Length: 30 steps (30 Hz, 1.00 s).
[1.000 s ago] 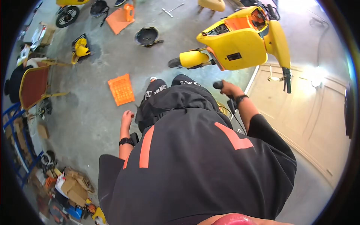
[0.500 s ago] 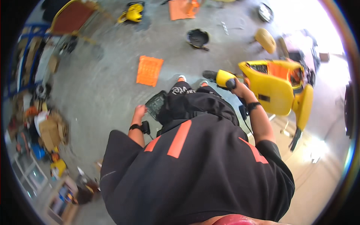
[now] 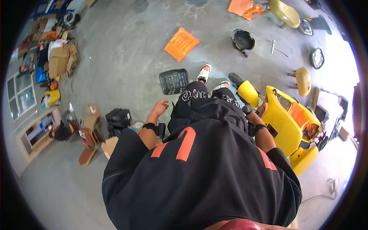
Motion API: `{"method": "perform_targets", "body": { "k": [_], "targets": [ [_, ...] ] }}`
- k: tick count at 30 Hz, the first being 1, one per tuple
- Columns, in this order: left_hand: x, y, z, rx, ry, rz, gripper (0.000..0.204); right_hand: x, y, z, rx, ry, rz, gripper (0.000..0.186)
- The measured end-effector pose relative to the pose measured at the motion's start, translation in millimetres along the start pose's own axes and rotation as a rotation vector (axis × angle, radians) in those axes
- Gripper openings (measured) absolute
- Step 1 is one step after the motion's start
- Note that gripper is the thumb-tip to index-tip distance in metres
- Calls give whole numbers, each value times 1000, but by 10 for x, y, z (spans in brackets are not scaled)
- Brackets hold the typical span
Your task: Repairing a yellow electric scooter by installing a front basket and securing reflectors using a drill and screwdriver.
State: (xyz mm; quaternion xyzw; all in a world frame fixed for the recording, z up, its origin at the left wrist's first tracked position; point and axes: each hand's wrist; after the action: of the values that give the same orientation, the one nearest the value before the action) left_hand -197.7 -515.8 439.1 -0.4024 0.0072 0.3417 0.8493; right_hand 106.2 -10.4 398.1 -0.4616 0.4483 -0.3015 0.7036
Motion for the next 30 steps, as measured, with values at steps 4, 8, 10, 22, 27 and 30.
{"method": "perform_targets", "body": {
  "k": [4,8,10,22,27,30],
  "targets": [
    [291,-341,-163,-126,-46,103,39,-1,521,266,-128,-25,-157,71],
    [601,-835,-391,-270,-255,265,32,-409,132,-352,-50,-187,-68,62],
    [810,-792,-350,-294,-254,219,29,-605,131,-433,-25,-254,11,76],
    [421,752,72,-126,-425,229,29,-1714,46,-1468,-58,-113,228,83],
    [2,1449,-543,-186,-329,248,29,-1669,419,-2395,-34,-418,135,85],
    [140,1914,-1090,-254,-265,260,29,-1398,976,-2889,-81,-498,150,91]
  ]
}}
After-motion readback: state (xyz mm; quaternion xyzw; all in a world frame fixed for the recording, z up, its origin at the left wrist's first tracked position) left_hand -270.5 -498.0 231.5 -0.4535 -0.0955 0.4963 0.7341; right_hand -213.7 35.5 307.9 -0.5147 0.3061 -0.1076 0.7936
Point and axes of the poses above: each hand's wrist, its own y-axis towards the middle knuckle, its own x-axis out of the palm, z = x × y, and after that the axes turned 15 degrees about x, right-handed
